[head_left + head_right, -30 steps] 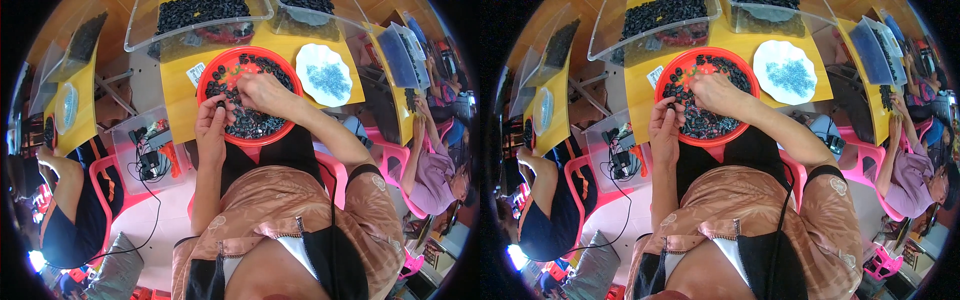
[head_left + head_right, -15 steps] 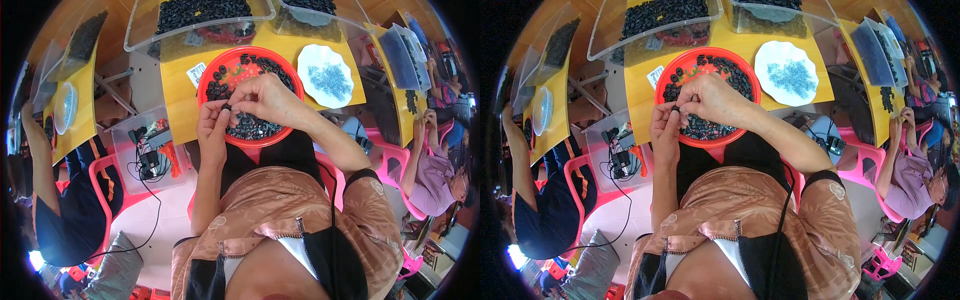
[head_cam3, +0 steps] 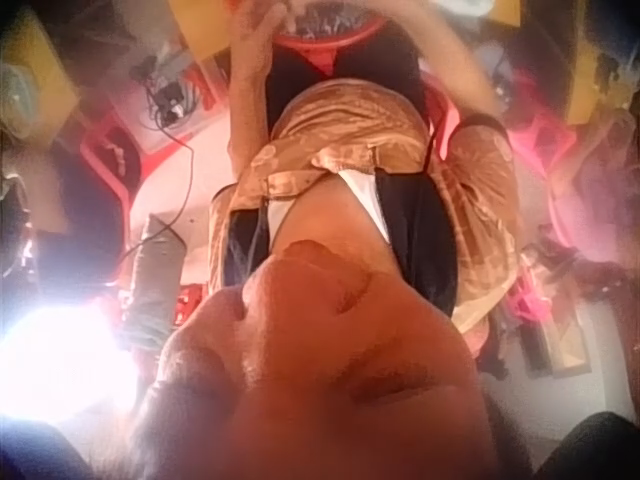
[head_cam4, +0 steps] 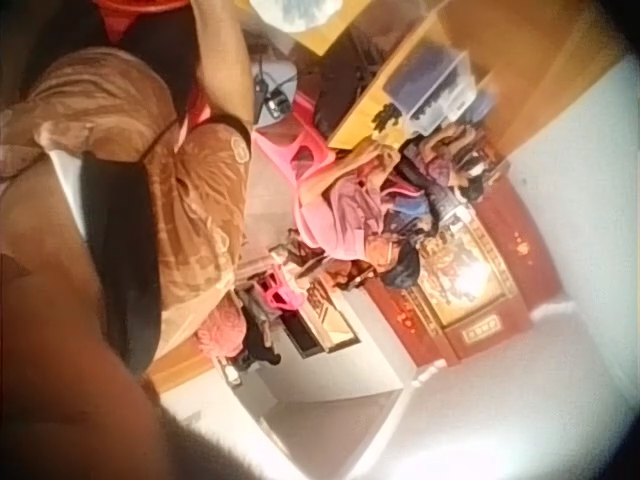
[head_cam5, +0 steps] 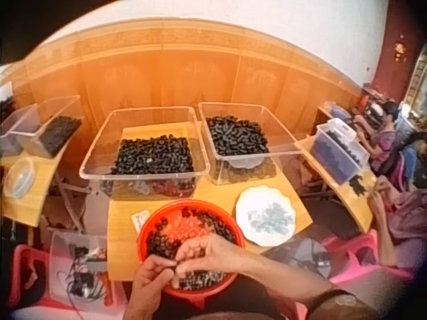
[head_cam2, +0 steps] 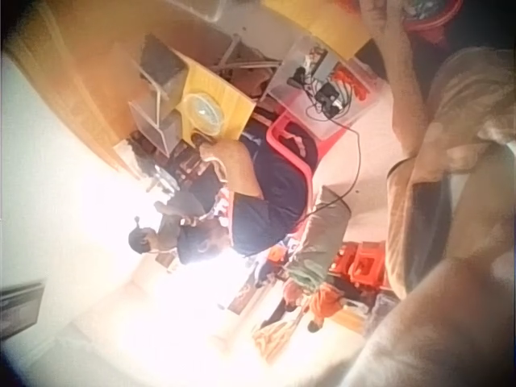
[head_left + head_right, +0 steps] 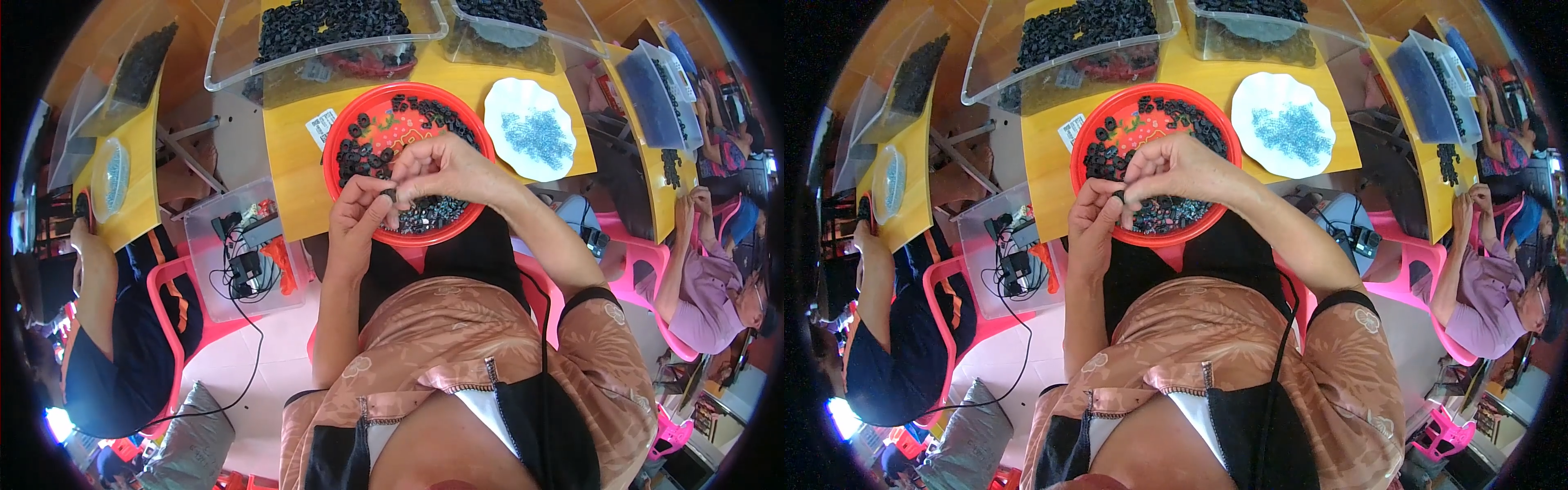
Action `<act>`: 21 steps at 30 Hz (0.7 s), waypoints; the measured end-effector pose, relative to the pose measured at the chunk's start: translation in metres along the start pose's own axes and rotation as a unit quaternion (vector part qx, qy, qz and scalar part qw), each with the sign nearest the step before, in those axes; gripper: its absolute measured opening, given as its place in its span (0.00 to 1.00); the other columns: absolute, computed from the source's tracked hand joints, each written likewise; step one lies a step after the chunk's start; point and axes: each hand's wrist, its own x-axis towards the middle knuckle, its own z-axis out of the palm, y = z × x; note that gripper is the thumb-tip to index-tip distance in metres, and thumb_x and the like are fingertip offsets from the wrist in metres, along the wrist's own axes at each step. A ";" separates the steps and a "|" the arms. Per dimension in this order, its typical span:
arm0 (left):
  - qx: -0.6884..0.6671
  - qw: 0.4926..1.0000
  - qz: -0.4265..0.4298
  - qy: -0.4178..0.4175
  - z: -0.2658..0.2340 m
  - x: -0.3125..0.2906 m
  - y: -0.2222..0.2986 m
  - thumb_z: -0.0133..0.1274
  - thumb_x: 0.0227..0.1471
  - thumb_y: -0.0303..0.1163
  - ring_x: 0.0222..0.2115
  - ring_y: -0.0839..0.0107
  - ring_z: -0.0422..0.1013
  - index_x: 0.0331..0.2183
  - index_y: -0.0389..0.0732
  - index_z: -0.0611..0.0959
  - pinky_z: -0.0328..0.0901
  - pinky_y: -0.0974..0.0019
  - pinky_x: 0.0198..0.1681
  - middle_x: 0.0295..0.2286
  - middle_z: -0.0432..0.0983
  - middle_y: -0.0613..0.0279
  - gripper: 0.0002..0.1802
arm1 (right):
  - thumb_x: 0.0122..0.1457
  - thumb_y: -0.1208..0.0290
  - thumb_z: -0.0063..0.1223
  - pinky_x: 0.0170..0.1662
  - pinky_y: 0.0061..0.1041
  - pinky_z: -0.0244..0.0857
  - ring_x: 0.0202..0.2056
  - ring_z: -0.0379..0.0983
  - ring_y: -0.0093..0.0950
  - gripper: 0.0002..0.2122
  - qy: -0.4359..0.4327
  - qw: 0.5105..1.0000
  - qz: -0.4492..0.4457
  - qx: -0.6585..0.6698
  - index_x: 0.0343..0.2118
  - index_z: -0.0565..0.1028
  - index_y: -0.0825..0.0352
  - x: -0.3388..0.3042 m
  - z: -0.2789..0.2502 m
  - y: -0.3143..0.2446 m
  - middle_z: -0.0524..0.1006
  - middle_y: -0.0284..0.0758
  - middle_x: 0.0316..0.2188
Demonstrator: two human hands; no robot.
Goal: The person assembles small plastic components by hand, repeatedly picking pieces from a tray and connecting them together.
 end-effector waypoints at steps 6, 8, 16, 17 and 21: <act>-0.014 0.999 0.028 0.018 0.000 0.003 -0.003 0.49 0.55 0.26 0.24 0.79 0.67 0.38 0.37 0.73 0.62 0.77 0.31 0.29 0.76 0.59 0.08 | 0.51 0.69 0.56 0.34 0.29 0.67 0.28 0.74 0.34 0.08 0.257 0.863 -0.099 -0.423 0.32 0.78 0.66 0.031 -0.046 0.008 0.77 0.39 0.27; -0.016 0.999 0.029 0.023 0.001 0.003 -0.003 0.49 0.55 0.26 0.25 0.79 0.67 0.38 0.37 0.73 0.62 0.77 0.31 0.29 0.76 0.59 0.08 | 0.51 0.69 0.55 0.35 0.32 0.67 0.29 0.74 0.37 0.08 0.270 0.832 -0.105 -0.473 0.32 0.78 0.65 0.042 -0.052 0.011 0.76 0.40 0.27; -0.023 0.999 0.023 0.036 0.000 0.003 -0.004 0.49 0.55 0.27 0.25 0.79 0.67 0.38 0.37 0.73 0.62 0.77 0.32 0.29 0.76 0.59 0.08 | 0.49 0.69 0.54 0.37 0.38 0.65 0.32 0.72 0.42 0.08 0.238 0.798 -0.080 -0.547 0.31 0.78 0.64 0.058 -0.052 0.017 0.75 0.40 0.29; -0.022 0.999 0.023 0.037 0.000 0.003 -0.004 0.49 0.55 0.27 0.25 0.79 0.67 0.38 0.37 0.73 0.62 0.77 0.32 0.29 0.76 0.59 0.08 | 0.49 0.69 0.54 0.37 0.38 0.65 0.32 0.72 0.42 0.08 0.227 0.798 -0.078 -0.553 0.31 0.78 0.64 0.059 -0.052 0.016 0.74 0.40 0.29; -0.018 0.999 0.023 0.038 0.001 0.003 -0.003 0.49 0.55 0.27 0.25 0.80 0.67 0.38 0.37 0.73 0.62 0.77 0.32 0.29 0.76 0.59 0.08 | 0.50 0.69 0.53 0.37 0.38 0.65 0.33 0.72 0.42 0.07 0.203 0.791 -0.094 -0.569 0.30 0.77 0.66 0.061 -0.057 0.020 0.73 0.41 0.28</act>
